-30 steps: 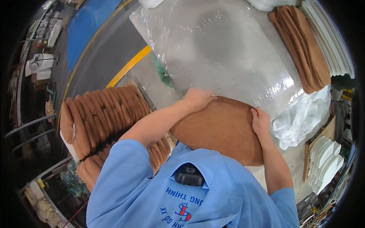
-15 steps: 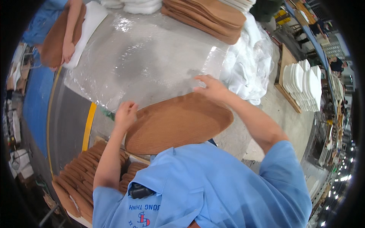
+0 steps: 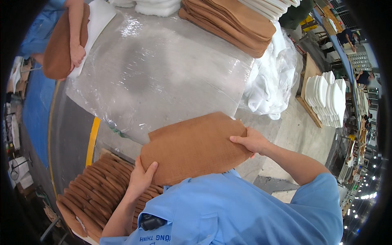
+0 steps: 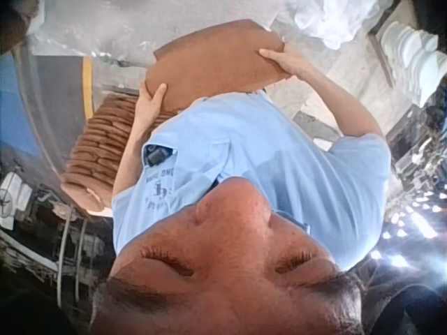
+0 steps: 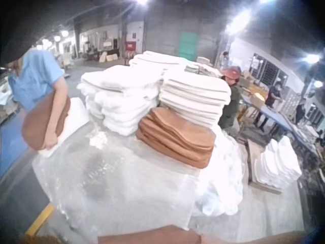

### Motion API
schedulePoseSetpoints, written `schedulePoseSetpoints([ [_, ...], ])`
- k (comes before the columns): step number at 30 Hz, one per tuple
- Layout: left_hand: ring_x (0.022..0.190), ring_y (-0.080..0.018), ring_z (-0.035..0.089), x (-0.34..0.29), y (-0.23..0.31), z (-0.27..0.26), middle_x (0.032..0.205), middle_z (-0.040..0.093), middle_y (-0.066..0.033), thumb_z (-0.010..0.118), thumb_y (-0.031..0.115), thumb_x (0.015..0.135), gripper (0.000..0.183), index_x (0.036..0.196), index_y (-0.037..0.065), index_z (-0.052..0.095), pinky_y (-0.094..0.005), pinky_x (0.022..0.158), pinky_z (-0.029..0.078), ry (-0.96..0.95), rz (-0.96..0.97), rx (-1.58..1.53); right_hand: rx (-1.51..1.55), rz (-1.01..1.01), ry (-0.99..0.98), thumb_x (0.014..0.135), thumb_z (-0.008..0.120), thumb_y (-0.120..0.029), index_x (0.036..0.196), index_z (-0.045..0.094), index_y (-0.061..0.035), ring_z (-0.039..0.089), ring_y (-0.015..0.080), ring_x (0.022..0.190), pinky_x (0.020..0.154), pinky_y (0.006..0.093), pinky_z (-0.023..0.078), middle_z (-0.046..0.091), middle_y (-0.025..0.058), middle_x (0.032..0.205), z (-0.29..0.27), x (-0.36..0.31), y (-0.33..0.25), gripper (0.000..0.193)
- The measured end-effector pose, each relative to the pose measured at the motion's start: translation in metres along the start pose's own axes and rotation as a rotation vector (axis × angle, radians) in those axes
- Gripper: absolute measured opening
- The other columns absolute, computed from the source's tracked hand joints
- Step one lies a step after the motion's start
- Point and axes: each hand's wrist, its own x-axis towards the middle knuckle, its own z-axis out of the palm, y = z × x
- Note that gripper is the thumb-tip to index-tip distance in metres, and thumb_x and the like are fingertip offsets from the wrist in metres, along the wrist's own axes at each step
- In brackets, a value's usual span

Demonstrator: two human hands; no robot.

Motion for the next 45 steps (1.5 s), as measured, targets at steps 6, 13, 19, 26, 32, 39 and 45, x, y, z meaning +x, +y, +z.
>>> schedulePoseSetpoints([
  [6, 0.122, -0.0361, 0.067, 0.055, -0.02, -0.003, 0.127, 0.067, -0.0311, 0.059, 0.037, 0.108, 0.064, 0.142, -0.016, 0.045, -0.0431, 0.104, 0.051, -0.083, -0.157, -0.02, -0.167, 0.015, 0.043, 0.092, 0.07, -0.067, 0.136, 0.065, 0.0069, 0.071, 0.04, 0.115, 0.095, 0.0499, 0.056, 0.072, 0.0262, 0.127, -0.006, 0.06, 0.008, 0.086],
  [13, 0.114, -0.043, 0.067, 0.099, -0.052, 0.002, 0.115, 0.07, -0.0329, 0.05, 0.038, 0.112, 0.055, 0.124, -0.015, 0.061, -0.0466, 0.101, 0.05, -0.072, -0.178, 0.041, -0.164, 0.106, 0.031, 0.101, 0.057, -0.063, 0.13, 0.07, 0.0072, 0.069, 0.04, 0.121, 0.102, 0.0476, 0.052, 0.072, 0.0294, 0.125, -0.007, 0.106, 0.026, 0.077],
  [19, 0.11, -0.0444, 0.067, 0.117, -0.048, 0.002, 0.114, 0.07, -0.0318, 0.043, 0.035, 0.114, 0.051, 0.122, -0.01, 0.065, -0.0464, 0.098, 0.049, -0.041, -0.271, 0.228, -0.107, 0.193, -0.015, 0.11, 0.045, -0.052, 0.126, 0.071, 0.0076, 0.069, 0.0381, 0.118, 0.105, 0.0452, 0.049, 0.073, 0.0272, 0.124, -0.011, 0.124, 0.001, 0.067],
  [26, 0.108, -0.0388, 0.068, 0.123, -0.044, 0.003, 0.113, 0.072, -0.0287, 0.04, 0.033, 0.115, 0.051, 0.119, -0.01, 0.067, -0.0444, 0.097, 0.05, -0.024, -0.212, 0.108, 0.152, 0.122, -0.081, 0.112, 0.045, -0.051, 0.125, 0.071, 0.0065, 0.069, 0.0301, 0.114, 0.102, 0.0443, 0.051, 0.074, 0.0211, 0.122, -0.006, 0.148, 0.024, 0.064],
  [32, 0.101, -0.0209, 0.064, 0.119, -0.06, 0.012, 0.109, 0.073, -0.0148, 0.039, 0.03, 0.116, 0.048, 0.116, -0.008, 0.068, -0.0378, 0.093, 0.051, -0.028, -0.15, -0.197, 0.426, 0.048, -0.149, 0.111, 0.047, -0.057, 0.127, 0.07, 0.0052, 0.067, 0.027, 0.113, 0.1, 0.0454, 0.052, 0.072, 0.0173, 0.126, -0.004, 0.15, 0.036, 0.068],
  [39, 0.095, -0.0156, 0.061, 0.096, -0.048, 0.01, 0.103, 0.068, -0.0075, 0.056, 0.033, 0.112, 0.038, 0.111, -0.003, 0.067, -0.034, 0.089, 0.05, 0.132, -0.063, -0.13, 0.636, -0.039, 0.096, 0.108, 0.032, -0.073, 0.14, 0.061, 0.007, 0.061, 0.0275, 0.127, 0.112, 0.0456, 0.045, 0.064, 0.02, 0.141, 0.001, 0.109, 0.052, 0.09],
  [45, 0.11, -0.0149, 0.057, 0.041, 0.008, 0.0, 0.123, 0.062, -0.0063, 0.059, 0.033, 0.111, 0.039, 0.136, 0.002, 0.058, -0.0318, 0.1, 0.047, 0.406, 0.616, -0.434, 0.858, -0.576, 0.402, 0.112, 0.026, -0.067, 0.124, 0.07, 0.0004, 0.065, 0.0237, 0.115, 0.105, 0.0391, 0.047, 0.072, 0.0132, 0.12, -0.007, 0.071, 0.026, 0.081],
])
